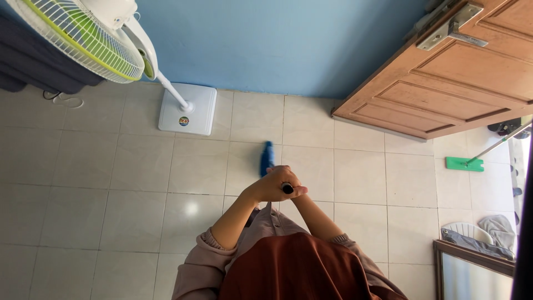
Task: Sweep the tiled floor in a room using a broom.
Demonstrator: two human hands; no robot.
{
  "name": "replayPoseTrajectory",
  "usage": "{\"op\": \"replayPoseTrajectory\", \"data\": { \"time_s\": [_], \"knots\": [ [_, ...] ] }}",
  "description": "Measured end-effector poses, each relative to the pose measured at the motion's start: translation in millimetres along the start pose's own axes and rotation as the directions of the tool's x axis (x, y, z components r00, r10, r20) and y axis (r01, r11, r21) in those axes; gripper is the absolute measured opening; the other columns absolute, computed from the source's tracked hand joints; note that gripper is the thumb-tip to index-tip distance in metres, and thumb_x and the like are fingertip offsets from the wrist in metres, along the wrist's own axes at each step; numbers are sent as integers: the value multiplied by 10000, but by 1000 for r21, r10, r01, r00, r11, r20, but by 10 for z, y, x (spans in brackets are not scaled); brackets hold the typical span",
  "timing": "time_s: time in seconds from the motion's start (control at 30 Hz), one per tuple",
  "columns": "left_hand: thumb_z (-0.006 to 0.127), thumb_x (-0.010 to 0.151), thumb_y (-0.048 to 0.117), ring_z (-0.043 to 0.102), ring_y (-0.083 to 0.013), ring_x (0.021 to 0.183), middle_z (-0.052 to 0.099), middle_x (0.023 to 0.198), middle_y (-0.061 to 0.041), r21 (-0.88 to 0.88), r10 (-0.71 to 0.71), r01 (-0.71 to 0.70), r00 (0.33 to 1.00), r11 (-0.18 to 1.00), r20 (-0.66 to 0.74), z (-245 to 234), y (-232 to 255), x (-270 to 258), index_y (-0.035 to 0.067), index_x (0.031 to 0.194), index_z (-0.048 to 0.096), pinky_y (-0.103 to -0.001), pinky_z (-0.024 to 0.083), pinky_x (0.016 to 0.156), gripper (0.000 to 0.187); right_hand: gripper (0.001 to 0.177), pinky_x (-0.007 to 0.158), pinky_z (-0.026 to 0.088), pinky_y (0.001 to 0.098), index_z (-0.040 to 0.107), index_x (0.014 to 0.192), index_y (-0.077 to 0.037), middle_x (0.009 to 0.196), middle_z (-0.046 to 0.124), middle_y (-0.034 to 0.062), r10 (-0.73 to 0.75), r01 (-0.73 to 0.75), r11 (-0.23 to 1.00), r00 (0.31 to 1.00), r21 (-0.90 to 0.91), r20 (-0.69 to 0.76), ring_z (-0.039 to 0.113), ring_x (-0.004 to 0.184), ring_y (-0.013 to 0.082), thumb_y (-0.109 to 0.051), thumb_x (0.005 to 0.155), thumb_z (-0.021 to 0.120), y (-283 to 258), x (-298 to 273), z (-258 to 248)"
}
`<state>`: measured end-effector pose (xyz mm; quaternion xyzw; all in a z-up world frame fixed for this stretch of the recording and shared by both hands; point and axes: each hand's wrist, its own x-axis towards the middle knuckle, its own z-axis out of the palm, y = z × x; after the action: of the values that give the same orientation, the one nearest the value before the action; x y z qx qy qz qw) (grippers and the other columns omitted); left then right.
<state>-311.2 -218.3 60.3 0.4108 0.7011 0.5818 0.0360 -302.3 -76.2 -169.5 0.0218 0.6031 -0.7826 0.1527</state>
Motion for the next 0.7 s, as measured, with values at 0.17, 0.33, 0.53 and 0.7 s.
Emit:
{"op": "replayPoseTrajectory", "data": {
  "time_s": [0.17, 0.33, 0.53, 0.7],
  "knots": [
    [703, 961, 269, 433, -174, 527, 488, 537, -42, -220, -378, 402, 915, 889, 145, 57, -472, -74, 63, 553, 492, -328, 413, 561, 504, 192, 661, 542, 352, 674, 949, 2, 864, 690, 81, -193, 110, 746, 980, -656, -55, 674, 795, 202, -133, 825, 728, 54, 176, -533],
    [688, 983, 206, 427, -143, 569, 500, 562, -49, -214, -318, 325, 946, 921, 67, 16, -904, -173, 48, 623, 539, -320, 411, 612, 420, 242, 661, 524, 401, 723, 849, 22, 746, 706, 184, -8, -103, 564, 991, -819, -131, 676, 681, 280, -218, 868, 752, -334, 348, -638],
    [677, 999, 206, 378, -191, 510, 450, 513, -75, -276, -336, 340, 940, 899, 63, -646, -412, 188, 28, 582, 476, -354, 342, 553, 496, 237, 637, 530, 398, 730, 835, 29, 731, 711, 161, -158, 39, 589, 985, -807, -68, 699, 664, 254, -206, 820, 751, -829, 687, -118],
    [616, 1033, 321, 478, -202, 472, 539, 490, -49, -2, 41, -41, 994, 999, -100, -1018, -2, 646, 91, 571, 566, -402, 462, 690, 519, 418, 912, 579, 249, 743, 1077, -26, 1058, 772, 13, 73, -58, 961, 996, 269, -49, 709, 1014, 91, -386, 934, 587, -977, 819, 474]
  ]
}}
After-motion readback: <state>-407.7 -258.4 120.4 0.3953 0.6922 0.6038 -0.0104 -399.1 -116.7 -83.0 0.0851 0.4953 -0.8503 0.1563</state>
